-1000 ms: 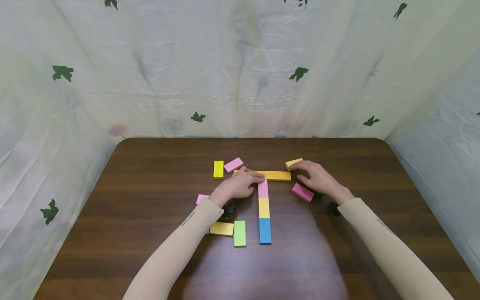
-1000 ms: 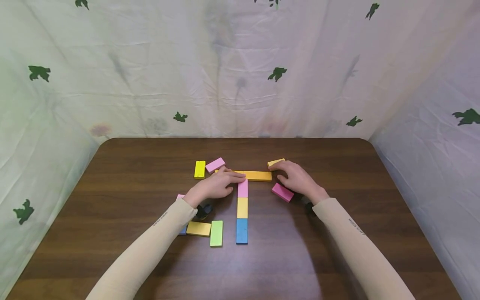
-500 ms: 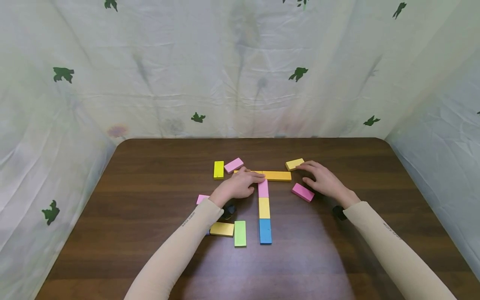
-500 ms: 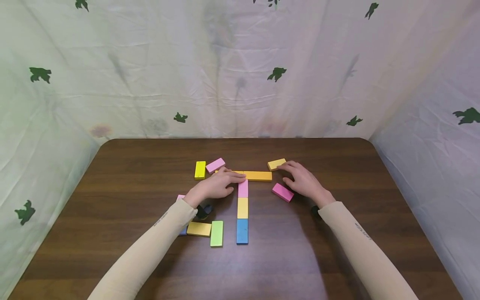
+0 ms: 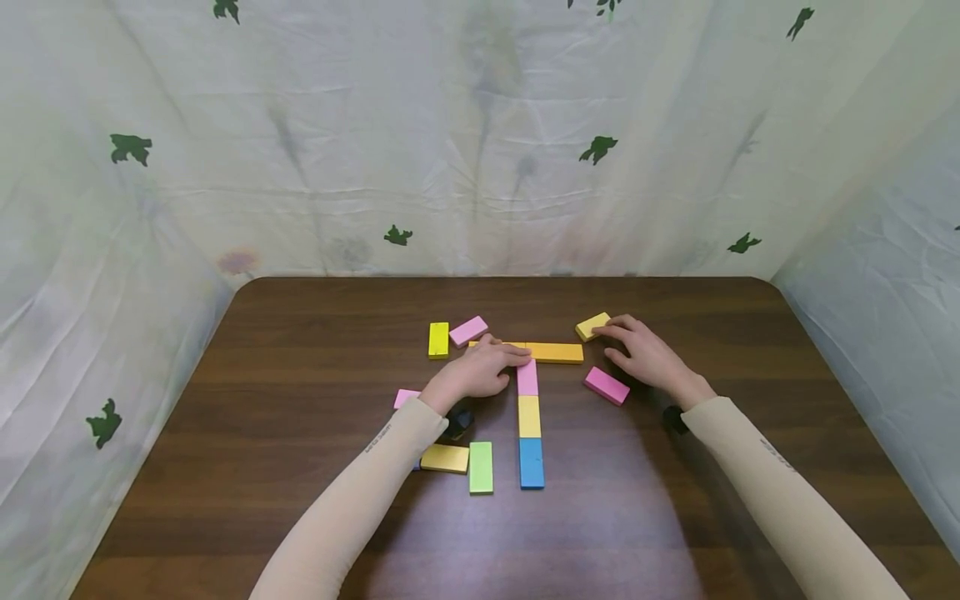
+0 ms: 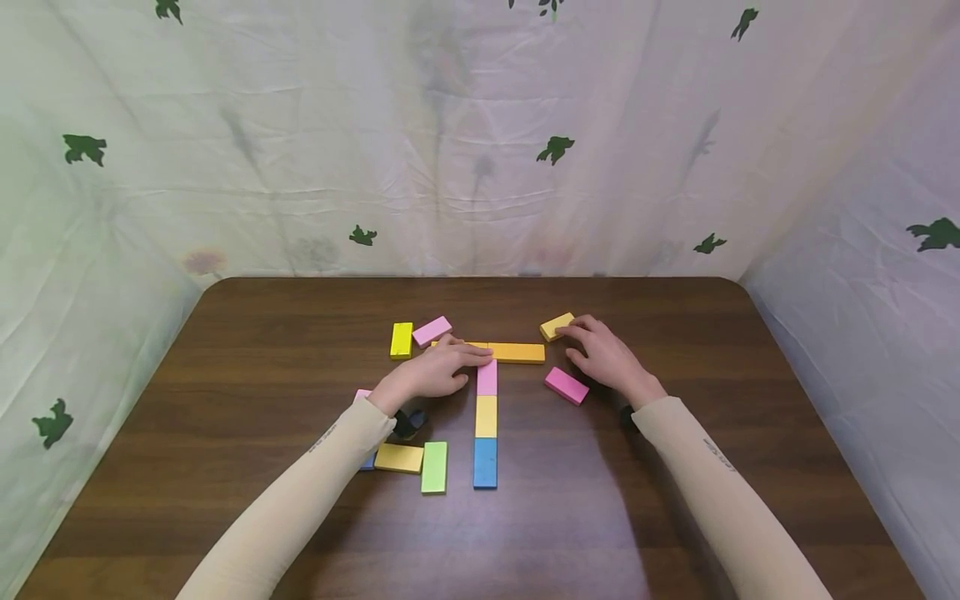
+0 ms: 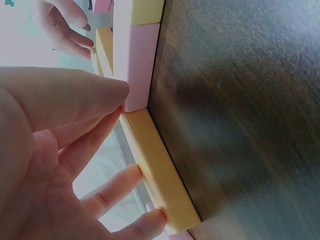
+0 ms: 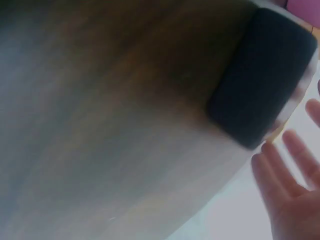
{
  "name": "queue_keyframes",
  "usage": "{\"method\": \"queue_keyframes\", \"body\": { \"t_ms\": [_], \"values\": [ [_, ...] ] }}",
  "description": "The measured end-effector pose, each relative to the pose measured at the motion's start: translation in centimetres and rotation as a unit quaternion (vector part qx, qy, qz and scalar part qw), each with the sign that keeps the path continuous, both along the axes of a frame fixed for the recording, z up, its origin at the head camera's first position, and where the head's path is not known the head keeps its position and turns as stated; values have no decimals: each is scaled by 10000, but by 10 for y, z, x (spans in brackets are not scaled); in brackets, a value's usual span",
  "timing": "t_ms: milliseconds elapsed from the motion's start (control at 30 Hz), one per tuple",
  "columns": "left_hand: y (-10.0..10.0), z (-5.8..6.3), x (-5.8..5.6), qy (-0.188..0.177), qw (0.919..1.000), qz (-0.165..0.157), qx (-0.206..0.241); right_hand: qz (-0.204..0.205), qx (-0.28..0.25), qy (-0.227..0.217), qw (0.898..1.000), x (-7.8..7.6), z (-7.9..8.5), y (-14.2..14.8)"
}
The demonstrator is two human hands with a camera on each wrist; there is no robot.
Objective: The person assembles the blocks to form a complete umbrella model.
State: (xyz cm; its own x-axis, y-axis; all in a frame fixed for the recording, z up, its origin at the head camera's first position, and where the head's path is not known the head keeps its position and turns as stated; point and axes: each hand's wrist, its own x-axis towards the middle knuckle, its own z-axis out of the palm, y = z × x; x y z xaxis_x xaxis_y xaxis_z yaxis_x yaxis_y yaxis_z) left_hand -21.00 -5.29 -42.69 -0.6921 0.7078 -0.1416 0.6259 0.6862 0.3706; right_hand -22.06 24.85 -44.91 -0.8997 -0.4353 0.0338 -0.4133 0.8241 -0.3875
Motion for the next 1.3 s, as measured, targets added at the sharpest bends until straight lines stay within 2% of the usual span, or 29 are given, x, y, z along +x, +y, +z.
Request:
{"method": "queue_keyframes", "body": {
  "t_ms": [133,467,900,1133,1300],
  "values": [
    [0,-1,0,6,10000,32,1,-44,87,41,9999,-5,2,-5],
    [-1,-2,0,-29,10000,69,44,-24,375,-300,9988,-25,7,-11],
    [-1,-3,1,-55,9999,118,26,-433,302,-300,9982,-22,5,-10],
    [0,-2,1,-99,9998,154,-1,-351,151,-385,9985,-22,5,-13],
    [0,-3,1,-59,9999,106,-15,-223,19,-615,9979,-20,8,-16]
  ]
}}
